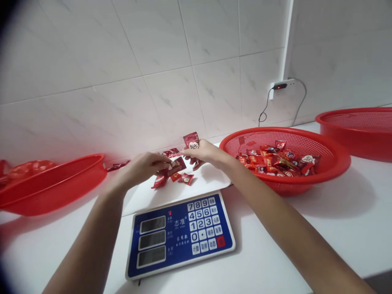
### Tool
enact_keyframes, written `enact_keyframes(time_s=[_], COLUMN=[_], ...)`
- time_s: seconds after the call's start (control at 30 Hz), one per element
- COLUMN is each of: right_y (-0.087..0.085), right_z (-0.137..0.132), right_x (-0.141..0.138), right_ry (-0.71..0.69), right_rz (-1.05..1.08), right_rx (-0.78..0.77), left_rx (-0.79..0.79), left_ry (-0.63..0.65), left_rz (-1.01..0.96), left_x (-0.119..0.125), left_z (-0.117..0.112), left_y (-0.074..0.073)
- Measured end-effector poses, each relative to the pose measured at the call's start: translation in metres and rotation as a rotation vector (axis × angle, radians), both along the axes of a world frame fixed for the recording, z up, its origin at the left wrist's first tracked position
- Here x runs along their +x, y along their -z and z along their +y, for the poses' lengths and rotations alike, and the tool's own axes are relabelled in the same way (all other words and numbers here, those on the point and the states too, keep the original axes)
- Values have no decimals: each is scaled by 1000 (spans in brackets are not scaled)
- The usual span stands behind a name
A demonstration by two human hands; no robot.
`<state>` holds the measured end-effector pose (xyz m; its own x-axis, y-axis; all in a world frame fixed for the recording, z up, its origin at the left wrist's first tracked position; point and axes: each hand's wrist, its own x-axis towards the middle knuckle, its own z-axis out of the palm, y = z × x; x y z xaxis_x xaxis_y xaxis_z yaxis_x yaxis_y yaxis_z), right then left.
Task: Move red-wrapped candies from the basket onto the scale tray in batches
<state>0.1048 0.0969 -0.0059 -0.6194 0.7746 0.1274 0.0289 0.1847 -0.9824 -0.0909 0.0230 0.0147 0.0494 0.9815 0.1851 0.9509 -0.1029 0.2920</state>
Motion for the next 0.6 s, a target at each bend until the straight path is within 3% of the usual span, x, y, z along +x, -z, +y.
enact_keyframes(time_s=[0.07, 0.17, 0.33, 0.47, 0.6], right_y=[1, 2, 2, -1, -2], right_z=[2, 4, -3, -14, -18], right_x=[1, 3, 1, -2, -2], right_ry=[-23, -24, -238, -358, -417], right_rz=[-10, 3, 172, 302, 273], right_rx=[13, 55, 14, -40, -2], left_rx=[-9, 115, 312, 422, 446], left_ry=[-21, -38, 205, 250, 267], left_rz=[28, -85, -282, -193, -153], left_x=[4, 8, 24, 35, 33], left_z=[1, -3, -18, -27, -29], left_y=[3, 3, -8, -13, -13])
